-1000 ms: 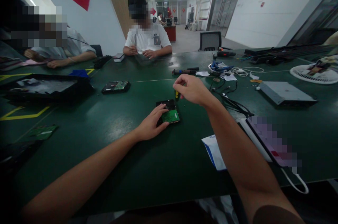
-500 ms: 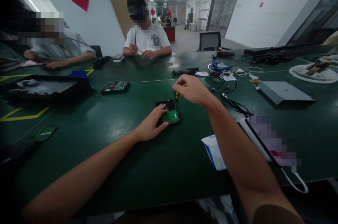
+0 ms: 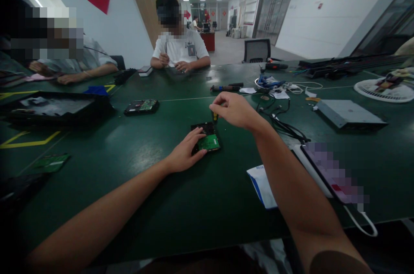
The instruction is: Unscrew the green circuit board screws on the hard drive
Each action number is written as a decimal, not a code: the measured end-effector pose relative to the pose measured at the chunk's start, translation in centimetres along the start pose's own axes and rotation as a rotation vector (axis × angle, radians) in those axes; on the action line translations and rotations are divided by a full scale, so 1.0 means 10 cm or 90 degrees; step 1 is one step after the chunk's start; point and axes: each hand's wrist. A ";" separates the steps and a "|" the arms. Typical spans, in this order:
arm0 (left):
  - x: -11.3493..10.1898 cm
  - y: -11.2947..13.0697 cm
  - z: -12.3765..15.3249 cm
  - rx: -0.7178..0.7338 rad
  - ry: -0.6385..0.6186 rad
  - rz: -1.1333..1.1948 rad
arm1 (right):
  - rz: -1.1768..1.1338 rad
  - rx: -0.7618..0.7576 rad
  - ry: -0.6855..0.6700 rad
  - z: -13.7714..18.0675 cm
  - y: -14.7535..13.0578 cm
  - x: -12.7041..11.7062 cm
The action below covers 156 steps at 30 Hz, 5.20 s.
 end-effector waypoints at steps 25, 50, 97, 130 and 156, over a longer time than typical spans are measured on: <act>-0.01 0.02 0.01 -0.007 -0.002 0.001 | -0.043 -0.009 -0.055 0.01 -0.01 0.01; 0.00 0.08 -0.03 -0.045 0.031 0.024 | -0.026 -0.005 -0.020 0.02 -0.03 0.03; 0.04 0.06 -0.05 -0.066 0.027 0.006 | 0.320 -0.101 0.140 -0.06 0.08 0.44; 0.06 0.02 -0.06 -0.051 0.033 -0.001 | 0.078 -0.159 0.313 0.25 0.72 0.80; 0.01 0.07 -0.04 -0.074 -0.005 -0.007 | 0.364 0.177 0.105 0.30 1.15 0.50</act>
Point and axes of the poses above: each hand's wrist, its own z-axis away from the middle knuckle, its own x-axis out of the palm, y = z × x, and after that the axes turned 6 degrees about -y, right-handed
